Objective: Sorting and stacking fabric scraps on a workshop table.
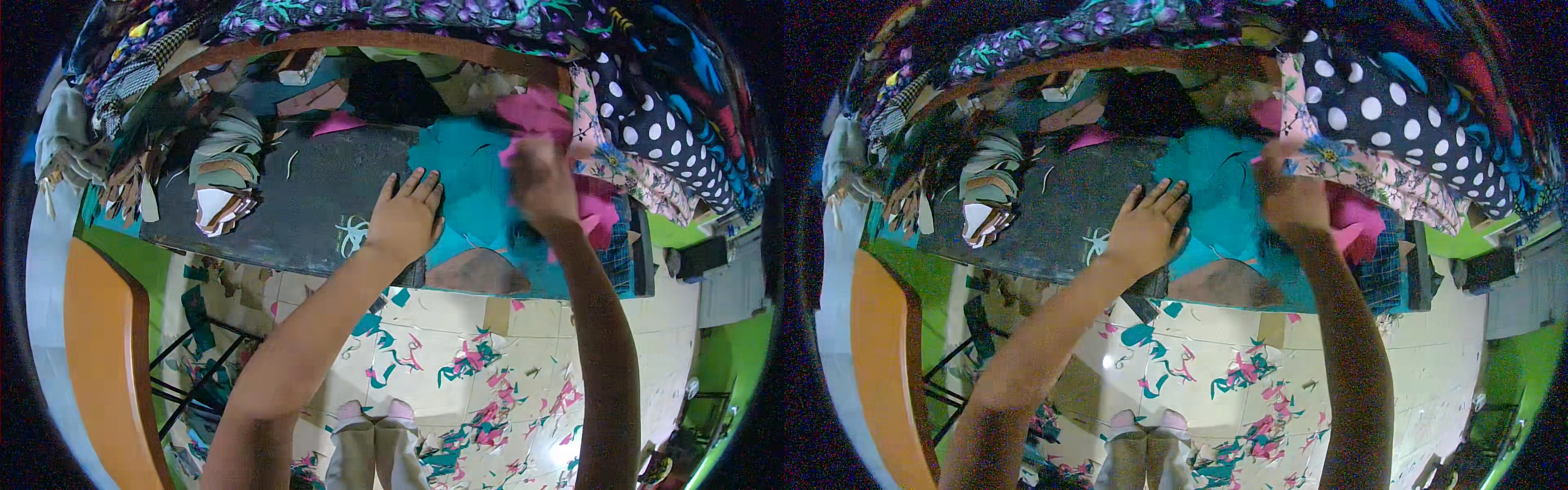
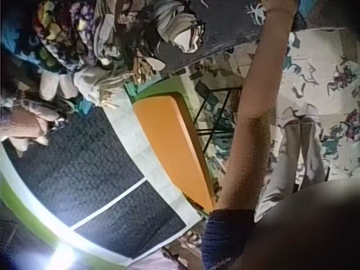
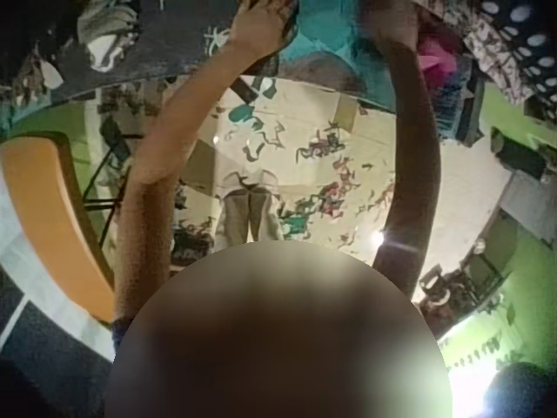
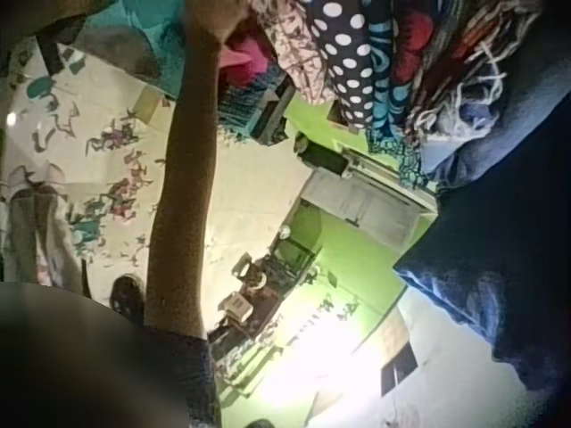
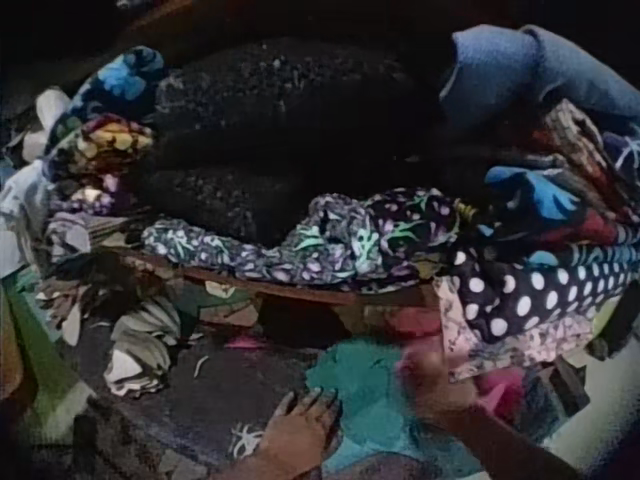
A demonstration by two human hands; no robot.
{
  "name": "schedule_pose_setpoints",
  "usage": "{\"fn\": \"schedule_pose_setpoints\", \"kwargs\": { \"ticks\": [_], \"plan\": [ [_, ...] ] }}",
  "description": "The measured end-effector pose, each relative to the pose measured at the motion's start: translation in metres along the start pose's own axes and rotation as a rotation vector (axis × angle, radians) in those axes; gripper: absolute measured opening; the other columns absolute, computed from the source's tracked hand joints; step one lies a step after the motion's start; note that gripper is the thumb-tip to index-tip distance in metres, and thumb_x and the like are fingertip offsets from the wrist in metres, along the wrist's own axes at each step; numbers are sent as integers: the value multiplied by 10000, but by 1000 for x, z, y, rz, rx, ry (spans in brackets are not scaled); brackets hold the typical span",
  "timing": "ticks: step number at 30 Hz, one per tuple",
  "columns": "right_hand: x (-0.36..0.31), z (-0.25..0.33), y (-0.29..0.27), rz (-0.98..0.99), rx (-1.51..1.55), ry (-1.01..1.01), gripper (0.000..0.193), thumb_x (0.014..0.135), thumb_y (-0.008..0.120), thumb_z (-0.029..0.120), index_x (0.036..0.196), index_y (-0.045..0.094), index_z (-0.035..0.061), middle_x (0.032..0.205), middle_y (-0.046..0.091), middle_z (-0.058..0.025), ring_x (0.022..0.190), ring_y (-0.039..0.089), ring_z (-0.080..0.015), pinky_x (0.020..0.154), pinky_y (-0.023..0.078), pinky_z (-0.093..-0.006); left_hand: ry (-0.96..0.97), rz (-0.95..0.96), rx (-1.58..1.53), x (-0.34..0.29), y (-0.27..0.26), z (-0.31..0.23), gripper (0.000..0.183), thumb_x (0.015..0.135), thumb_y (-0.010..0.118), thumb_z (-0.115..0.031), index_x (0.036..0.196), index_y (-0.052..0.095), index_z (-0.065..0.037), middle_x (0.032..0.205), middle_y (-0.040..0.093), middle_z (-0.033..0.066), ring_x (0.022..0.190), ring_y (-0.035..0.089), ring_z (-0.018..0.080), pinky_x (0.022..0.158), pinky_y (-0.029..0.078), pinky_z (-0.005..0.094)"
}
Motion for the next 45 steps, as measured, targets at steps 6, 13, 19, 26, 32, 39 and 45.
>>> {"fn": "schedule_pose_setpoints", "kwargs": {
  "ticks": [6,13,19,26,32,39,45],
  "plan": [
    [38,36,39,38,124,-200,613,659,584,162,1209,356,12,1109,475,-167,1058,430,-347,914,275,-520,-7,25,16,0,1,-4,440,809,448,-312,1178,462,-73,1306,360,56,1212,322,209,997,223,434],
    [58,3,54,416,-16,87,756,576,638,243,1252,324,120,1135,487,-155,1109,410,-337,901,99,-683,10,-21,31,3,-3,-9,420,801,459,-291,1145,486,-53,1278,391,64,1193,347,214,991,232,447],
    [53,16,57,593,-136,-71,554,594,625,300,1099,490,116,1028,531,-128,1028,471,-307,903,211,-632,9,1,-17,-5,-4,-13,405,775,488,-268,1115,501,-49,1262,406,69,1191,347,219,991,228,459],
    [17,-46,73,295,-1262,-617,473,691,550,291,1112,470,88,1034,544,-82,947,527,-218,842,367,-415,-44,-66,-268,-20,-15,-23,436,762,502,-247,1153,455,-60,1273,364,130,1198,321,268,982,231,474],
    [-29,-85,80,-70,-2357,-890,306,760,525,151,1043,510,35,1000,550,-77,895,545,-176,793,439,-294,-147,-268,-368,-31,-46,6,420,759,504,-188,1144,426,-40,1202,385,190,1129,367,332,961,269,451],
    [-22,-64,18,219,-3619,-602,249,819,477,138,1052,507,53,1049,539,-64,925,534,-157,819,435,-287,-216,-329,-496,-70,-70,33,392,748,519,-126,1116,445,-16,1162,409,209,1019,438,382,881,353,405],
    [-47,1,4,62,-3946,-1449,170,820,483,116,972,552,83,945,585,-53,859,557,-160,715,479,-296,-336,-260,-678,-119,-97,55,382,776,495,-86,1142,414,-13,1152,422,187,1014,458,356,855,374,392]
  ]
}}
Point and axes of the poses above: each hand's wrist, its own x-axis towards the middle knuckle, its own y-axis out of the palm, z = x × y, the point moved 8 cm from there along x, towards the middle knuckle
